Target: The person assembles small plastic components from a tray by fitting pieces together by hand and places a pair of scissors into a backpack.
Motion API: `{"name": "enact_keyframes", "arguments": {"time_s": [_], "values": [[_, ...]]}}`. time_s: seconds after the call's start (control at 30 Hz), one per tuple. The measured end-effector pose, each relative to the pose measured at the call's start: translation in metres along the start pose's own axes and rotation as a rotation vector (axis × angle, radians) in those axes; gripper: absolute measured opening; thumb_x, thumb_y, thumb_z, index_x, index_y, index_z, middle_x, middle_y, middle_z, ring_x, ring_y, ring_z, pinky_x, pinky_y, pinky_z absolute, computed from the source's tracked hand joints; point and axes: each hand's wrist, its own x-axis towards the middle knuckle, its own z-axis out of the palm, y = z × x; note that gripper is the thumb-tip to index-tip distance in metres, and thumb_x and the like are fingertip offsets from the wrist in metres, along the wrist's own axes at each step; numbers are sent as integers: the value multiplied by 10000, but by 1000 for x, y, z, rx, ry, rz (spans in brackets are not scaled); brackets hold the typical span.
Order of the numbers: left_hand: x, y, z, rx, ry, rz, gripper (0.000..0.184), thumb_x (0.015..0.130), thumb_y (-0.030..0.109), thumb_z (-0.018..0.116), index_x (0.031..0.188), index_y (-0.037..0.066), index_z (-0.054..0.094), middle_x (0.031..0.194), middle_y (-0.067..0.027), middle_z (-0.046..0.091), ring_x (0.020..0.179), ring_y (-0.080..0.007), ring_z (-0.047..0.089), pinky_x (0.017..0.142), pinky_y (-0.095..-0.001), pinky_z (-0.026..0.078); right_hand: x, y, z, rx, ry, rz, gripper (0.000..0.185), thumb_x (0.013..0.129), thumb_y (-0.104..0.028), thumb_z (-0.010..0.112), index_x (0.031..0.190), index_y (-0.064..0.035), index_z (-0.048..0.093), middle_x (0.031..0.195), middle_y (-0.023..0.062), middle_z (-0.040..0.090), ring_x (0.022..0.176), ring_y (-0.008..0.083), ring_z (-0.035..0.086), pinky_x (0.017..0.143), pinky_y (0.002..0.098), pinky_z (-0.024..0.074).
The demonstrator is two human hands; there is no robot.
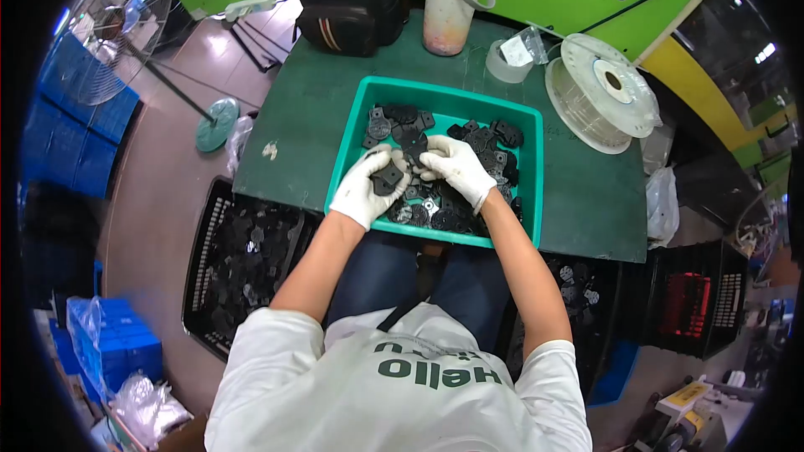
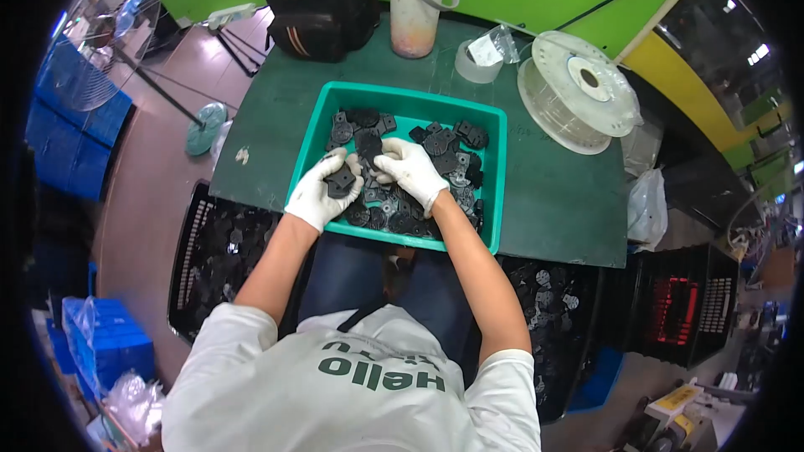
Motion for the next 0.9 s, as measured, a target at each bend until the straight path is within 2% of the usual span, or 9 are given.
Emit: {"name": "enact_keyframes", "arguments": {"time_s": [0.1,0.2,0.23,0.33,0.4,0.47,0.63,0.83,0.9], "values": [[0,-1,5,-64,70,13,202,841,65,594,1030,117,546,1021,-105,603,886,-239,607,731,-426,534,-6,-9,-6,-3,-32,58,372,847,-68,571,1186,70,498,1060,115,604,906,157,613,778,257,519],[1,-3,-2,-88,-25,6,192,844,52,584,1020,116,542,1015,-105,602,877,-234,612,725,-433,534,-7,-9,-6,17,2,29,345,846,-64,566,1162,66,513,1050,114,608,913,157,612,784,257,517],[2,-3,0,-86,-13,-3,176,847,44,575,1006,109,539,1004,-101,604,864,-236,618,727,-434,534,-7,-6,-11,0,-28,54,343,852,-120,598,1147,41,529,1041,82,614,901,137,606,797,251,504],[5,-5,-2,-76,-89,-43,171,853,39,561,1010,100,533,995,-97,606,857,-237,622,736,-437,535,-10,-9,-13,-14,35,90,315,861,-150,603,1109,33,545,1032,81,618,892,130,608,795,236,501],[-4,-3,7,-30,-56,-31,193,853,55,577,1036,97,531,976,-89,611,862,-242,622,732,-423,538,-7,-9,-14,-35,41,98,297,870,-161,587,1095,29,553,1026,81,619,881,123,609,786,236,503],[-4,-2,6,-37,-108,-63,195,857,69,579,1044,99,532,975,-83,612,867,-242,622,725,-417,541,-6,-12,-13,-93,74,123,272,891,-160,540,1094,21,554,1002,75,628,856,118,612,759,227,502],[0,-8,3,-111,-125,-31,125,890,195,589,969,105,556,912,-80,614,848,-246,621,696,-410,552,-10,-9,-14,-74,137,140,292,917,-202,523,1112,13,554,983,84,637,813,116,613,723,229,503],[-1,-4,12,-168,-91,-82,377,902,468,503,942,96,547,880,-94,605,793,-264,609,651,-415,545,-6,7,-23,-21,234,113,279,885,-164,585,1093,21,557,924,17,587,782,90,585,698,237,505],[2,-6,11,-200,-97,-94,391,904,480,489,951,95,544,881,-96,602,791,-266,607,649,-421,542,-7,6,-24,-43,224,124,276,886,-169,585,1088,17,562,928,18,588,778,89,583,696,234,504]]}}
